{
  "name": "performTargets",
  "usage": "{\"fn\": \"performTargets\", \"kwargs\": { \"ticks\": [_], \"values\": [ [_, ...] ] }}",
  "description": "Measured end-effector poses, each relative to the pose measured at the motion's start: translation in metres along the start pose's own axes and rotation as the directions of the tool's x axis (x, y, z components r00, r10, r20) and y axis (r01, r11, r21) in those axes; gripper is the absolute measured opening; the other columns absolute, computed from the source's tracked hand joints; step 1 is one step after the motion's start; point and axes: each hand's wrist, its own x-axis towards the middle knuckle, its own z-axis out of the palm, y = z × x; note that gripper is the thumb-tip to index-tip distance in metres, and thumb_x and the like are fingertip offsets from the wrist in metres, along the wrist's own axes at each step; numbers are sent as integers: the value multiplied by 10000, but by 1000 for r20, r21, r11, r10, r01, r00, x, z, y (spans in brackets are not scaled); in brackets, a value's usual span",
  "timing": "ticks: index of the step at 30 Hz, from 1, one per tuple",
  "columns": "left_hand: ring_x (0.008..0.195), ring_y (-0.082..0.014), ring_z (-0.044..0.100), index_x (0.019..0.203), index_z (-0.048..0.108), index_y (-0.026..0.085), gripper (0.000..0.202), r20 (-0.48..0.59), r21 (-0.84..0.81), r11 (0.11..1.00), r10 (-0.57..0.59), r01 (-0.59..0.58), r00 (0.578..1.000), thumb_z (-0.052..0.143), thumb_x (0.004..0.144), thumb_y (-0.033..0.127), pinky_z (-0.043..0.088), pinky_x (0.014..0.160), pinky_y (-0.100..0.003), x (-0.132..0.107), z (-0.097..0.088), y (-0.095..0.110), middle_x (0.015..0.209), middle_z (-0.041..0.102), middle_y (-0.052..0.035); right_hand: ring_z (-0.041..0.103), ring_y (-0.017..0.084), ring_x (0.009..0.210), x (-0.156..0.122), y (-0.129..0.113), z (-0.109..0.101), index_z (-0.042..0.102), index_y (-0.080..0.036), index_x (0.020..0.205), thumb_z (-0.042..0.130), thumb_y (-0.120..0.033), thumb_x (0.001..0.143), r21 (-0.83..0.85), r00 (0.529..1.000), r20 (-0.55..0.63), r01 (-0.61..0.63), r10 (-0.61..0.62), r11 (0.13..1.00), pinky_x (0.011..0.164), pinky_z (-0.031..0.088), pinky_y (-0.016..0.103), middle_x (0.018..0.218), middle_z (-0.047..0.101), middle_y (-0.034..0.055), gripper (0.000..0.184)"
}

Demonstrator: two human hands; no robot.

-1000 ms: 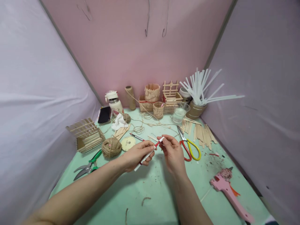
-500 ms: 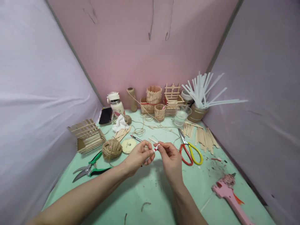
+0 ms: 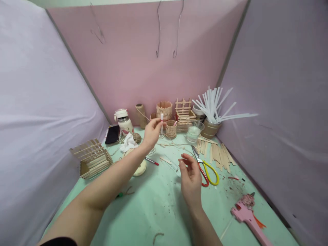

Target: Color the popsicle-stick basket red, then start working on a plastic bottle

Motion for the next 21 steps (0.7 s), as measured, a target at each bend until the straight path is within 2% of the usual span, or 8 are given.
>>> {"fn": "performTargets", "kwargs": {
  "ticks": [2,4,8,12,16,19,20,21],
  "values": [
    [1085,-192,732,1083,631,186,134,-87,8,997,79,-78,993,566,966,186,553,968,-322,39,11,-12,1100,763,-86,703,245,1024,-1,2,1,738,-231,1093,728,-542,905,-32,998,60,-2,4,999,904,575,395,1141,770,107,364],
    [1106,-189,732,1065,612,186,108,-103,69,992,115,-108,988,572,965,171,556,985,-322,65,21,-26,1116,759,-89,702,238,985,-2,3,3,743,-228,1045,717,-542,910,-44,992,129,-8,14,999,877,575,379,1081,777,97,343],
    [1082,-204,732,1025,638,170,105,-56,268,962,79,-61,995,593,943,123,555,1009,-351,85,41,-51,1090,766,-98,696,225,919,-5,1,6,741,-227,1002,720,-527,902,-46,981,189,-33,42,998,832,570,357,1012,775,82,317],
    [1134,-228,729,1086,669,143,248,-15,317,948,38,-31,999,607,877,24,532,1076,-395,85,54,-63,1147,770,-147,691,219,911,-2,-4,6,729,-230,974,765,-517,859,32,981,170,-105,98,994,853,571,365,993,769,71,311],
    [1272,-241,681,1213,659,116,349,-23,331,943,52,-42,998,615,878,28,488,1149,-391,78,53,-59,1331,716,-203,665,190,841,6,-4,1,695,-241,930,799,-502,816,251,964,97,-264,247,931,828,570,367,959,740,41,303],
    [1257,-246,673,1191,679,143,313,-42,337,936,126,-104,991,623,889,80,499,1133,-409,51,41,-50,1304,726,-163,639,175,794,13,0,-3,659,-251,879,827,-469,767,424,929,98,-364,357,829,788,562,359,892,701,15,297],
    [1204,-244,686,1162,690,155,280,-19,324,941,109,-97,994,632,892,107,524,1090,-412,36,35,-45,1256,743,-142,634,174,784,16,2,-5,649,-255,873,826,-457,764,450,919,120,-388,377,804,782,561,360,875,692,9,290],
    [1123,-234,703,1138,701,165,243,52,302,951,46,-60,998,646,901,153,557,1015,-394,18,29,-41,1209,758,-122,631,175,777,18,4,-6,641,-258,872,820,-449,766,463,911,142,-407,387,787,778,560,361,862,686,5,282]
  ]
}}
